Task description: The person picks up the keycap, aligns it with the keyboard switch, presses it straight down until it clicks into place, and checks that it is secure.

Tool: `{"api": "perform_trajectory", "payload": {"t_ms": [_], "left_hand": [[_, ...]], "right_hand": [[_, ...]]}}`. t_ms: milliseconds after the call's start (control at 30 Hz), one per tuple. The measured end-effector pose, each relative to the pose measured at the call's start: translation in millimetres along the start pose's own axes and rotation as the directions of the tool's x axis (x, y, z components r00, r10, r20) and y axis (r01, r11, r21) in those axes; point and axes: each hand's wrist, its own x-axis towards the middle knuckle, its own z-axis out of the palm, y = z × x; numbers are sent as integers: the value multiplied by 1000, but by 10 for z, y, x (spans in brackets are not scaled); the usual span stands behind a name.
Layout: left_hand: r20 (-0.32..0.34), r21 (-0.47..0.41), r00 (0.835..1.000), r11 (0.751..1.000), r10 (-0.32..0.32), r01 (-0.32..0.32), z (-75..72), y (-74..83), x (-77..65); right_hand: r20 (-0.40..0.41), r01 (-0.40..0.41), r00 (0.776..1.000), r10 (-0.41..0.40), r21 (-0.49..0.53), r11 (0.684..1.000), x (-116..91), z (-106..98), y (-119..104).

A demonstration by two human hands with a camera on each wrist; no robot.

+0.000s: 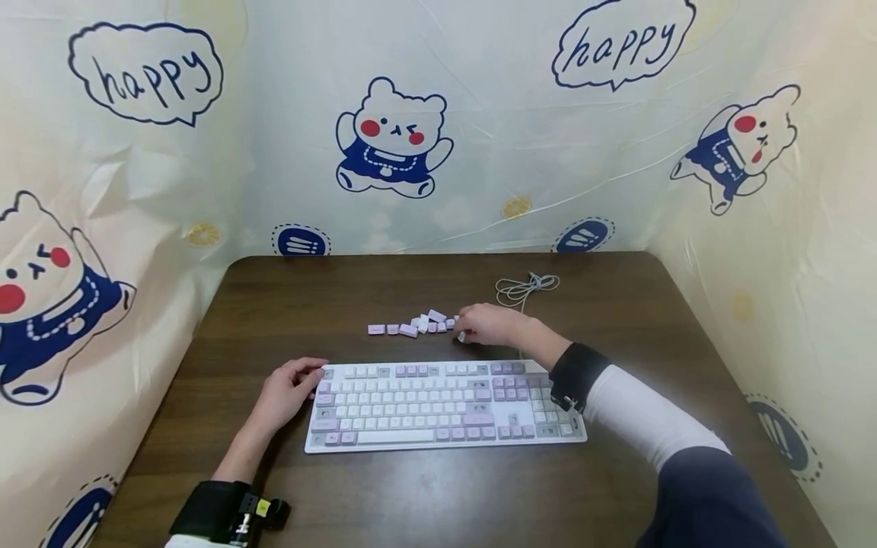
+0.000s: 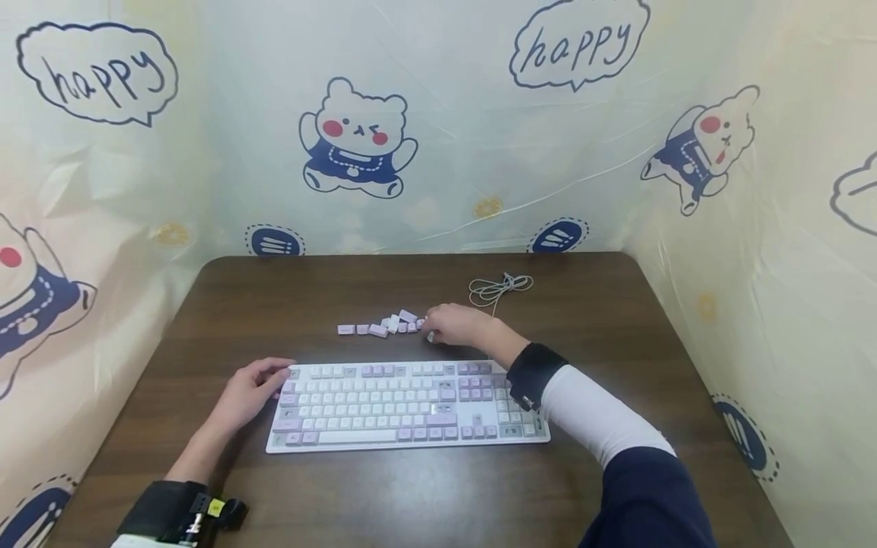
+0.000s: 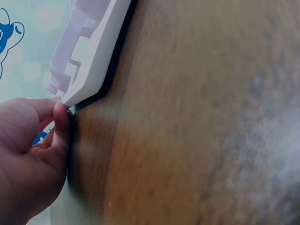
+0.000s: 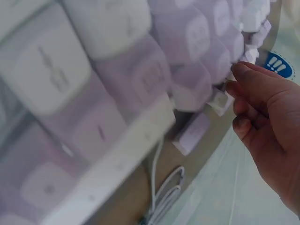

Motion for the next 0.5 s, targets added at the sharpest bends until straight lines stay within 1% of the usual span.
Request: {"api": "perform_trajectory", "payload": {"t_ms": [100, 200, 267, 333, 400, 500], "left_hand": [[4, -4, 1000, 1000, -13, 13, -2, 1, -3], [7, -6, 1000, 1000, -20, 20, -8, 0, -6], [10, -7, 1000, 1000, -22, 22, -5, -3, -8], [11, -6, 1000, 1000, -24, 24, -3, -7, -8], [12, -4, 1000, 1000, -27, 27, -2, -10, -8], [11, 0, 1000, 1000, -28, 28, 3, -14, -7]], "right_hand": [[-13, -1, 1000, 1, 3, 1000, 19, 50, -13], [-17, -66, 998, 67, 34, 997, 29, 85, -22], [-10, -125, 992, 126, 60, 990, 17, 107, -23], [-6, -165, 986, 166, 82, 983, 0, 119, -17], [-6, -190, 982, 191, 92, 977, -21, 126, -12], [-12, -194, 980, 196, 107, 975, -50, 126, 2]]}}
